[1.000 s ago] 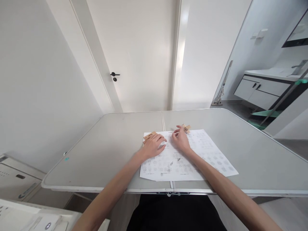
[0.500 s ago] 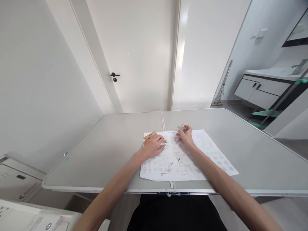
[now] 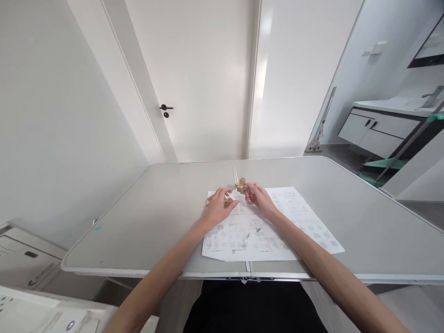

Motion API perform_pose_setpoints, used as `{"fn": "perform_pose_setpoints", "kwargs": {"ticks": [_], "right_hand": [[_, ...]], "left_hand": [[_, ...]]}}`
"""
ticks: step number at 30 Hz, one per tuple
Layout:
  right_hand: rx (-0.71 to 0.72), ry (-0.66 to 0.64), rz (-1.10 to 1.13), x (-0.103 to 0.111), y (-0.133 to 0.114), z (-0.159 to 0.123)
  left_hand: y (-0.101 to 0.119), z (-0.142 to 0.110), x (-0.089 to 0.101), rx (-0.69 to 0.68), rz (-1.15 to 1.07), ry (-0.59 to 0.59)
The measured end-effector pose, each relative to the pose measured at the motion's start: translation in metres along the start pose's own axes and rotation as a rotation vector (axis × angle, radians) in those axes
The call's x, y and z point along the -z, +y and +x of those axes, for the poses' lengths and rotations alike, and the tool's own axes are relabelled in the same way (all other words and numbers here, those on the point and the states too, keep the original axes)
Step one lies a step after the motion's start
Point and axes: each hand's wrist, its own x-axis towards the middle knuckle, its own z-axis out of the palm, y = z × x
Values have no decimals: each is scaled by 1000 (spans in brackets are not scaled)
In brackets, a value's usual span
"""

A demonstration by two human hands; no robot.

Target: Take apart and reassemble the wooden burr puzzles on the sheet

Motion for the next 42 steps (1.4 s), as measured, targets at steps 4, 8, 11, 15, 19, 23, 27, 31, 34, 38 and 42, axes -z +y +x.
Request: {"fn": "perform_pose_setpoints", "kwargs": {"ticks": [4, 8, 11, 15, 19, 23, 27, 31, 34, 38, 42], "right_hand": [[-53, -270, 48, -5, -2, -7], [-73, -400, 74, -6, -1, -9], [-71, -368, 51, -6, 0, -9], [-91, -380, -16, -5, 0, -9], [-137, -531, -74, 1, -2, -10], [-143, -627, -145, 8, -1, -8], [-104, -592, -236, 12, 2, -6], [-39, -539, -320, 11, 0, -7], [-3, -509, -346, 8, -4, -9], [44, -441, -412, 4, -4, -10], [108, -370, -464, 2, -2, -11]], "left_hand": [[-3, 2, 0, 119, -263, -38], [0, 3, 3, 138, -374, -161], [4, 4, 4, 156, -459, -145], [8, 4, 6, 155, -529, -90], [8, 4, 11, 147, -560, -119], [5, 5, 13, 147, -621, -194], [7, 5, 15, 139, -636, -234], [10, 4, 16, 154, -588, -209], [10, 4, 16, 170, -568, -181], [8, 4, 15, 175, -549, -148], [10, 4, 16, 158, -541, -112]]}}
